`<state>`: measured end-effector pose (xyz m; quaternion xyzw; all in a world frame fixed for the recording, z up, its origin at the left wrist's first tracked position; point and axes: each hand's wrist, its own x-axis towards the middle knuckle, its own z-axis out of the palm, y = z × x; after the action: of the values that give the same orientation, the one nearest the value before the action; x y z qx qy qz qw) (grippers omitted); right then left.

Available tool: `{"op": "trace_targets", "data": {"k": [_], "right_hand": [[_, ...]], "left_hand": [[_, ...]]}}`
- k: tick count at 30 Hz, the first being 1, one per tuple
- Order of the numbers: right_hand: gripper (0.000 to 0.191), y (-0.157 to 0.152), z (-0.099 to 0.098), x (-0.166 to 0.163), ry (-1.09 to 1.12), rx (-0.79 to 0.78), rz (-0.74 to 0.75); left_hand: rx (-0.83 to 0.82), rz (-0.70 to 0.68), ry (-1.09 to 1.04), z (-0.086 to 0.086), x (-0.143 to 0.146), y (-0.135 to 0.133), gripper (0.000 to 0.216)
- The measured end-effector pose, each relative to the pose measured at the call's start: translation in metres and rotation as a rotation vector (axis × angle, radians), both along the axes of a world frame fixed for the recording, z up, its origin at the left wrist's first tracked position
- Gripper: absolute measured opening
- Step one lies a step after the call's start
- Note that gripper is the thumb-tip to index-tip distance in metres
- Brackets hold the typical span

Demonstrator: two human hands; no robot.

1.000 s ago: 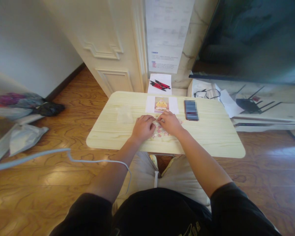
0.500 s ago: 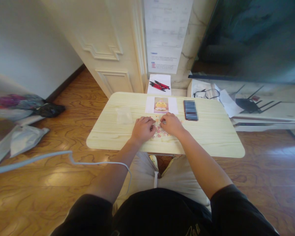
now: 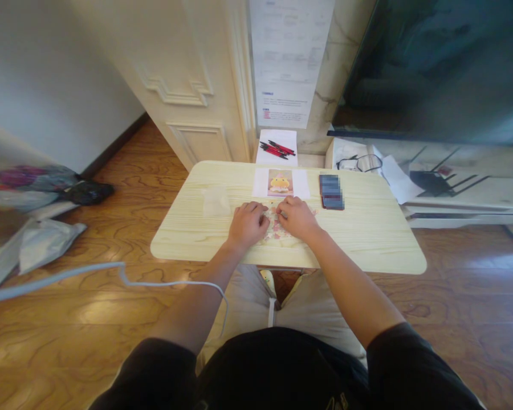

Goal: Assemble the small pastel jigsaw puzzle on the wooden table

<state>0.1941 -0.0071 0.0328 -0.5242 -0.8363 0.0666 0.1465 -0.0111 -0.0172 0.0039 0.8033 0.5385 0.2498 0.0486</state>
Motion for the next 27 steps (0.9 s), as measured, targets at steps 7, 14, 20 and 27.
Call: {"op": "trace_targets", "data": {"k": [7, 14, 20, 27], "right_hand": [[0.018, 0.002, 0.001, -0.006, 0.034, -0.019, -0.005], [0.028, 0.014, -0.001, -0.029, -0.060, -0.054, 0.008], [0.026, 0.018, 0.002, -0.036, -0.080, -0.086, -0.012], [0.023, 0.018, 0.003, -0.034, -0.044, -0.074, -0.055]], "left_hand": [[0.006, 0.000, -0.013, -0.003, -0.001, 0.001, 0.031], [0.025, 0.038, -0.024, -0.006, -0.004, 0.003, 0.037], [0.045, 0.027, -0.013, -0.008, -0.004, 0.003, 0.039], [0.050, 0.035, -0.042, -0.010, -0.005, 0.004, 0.029]]}}
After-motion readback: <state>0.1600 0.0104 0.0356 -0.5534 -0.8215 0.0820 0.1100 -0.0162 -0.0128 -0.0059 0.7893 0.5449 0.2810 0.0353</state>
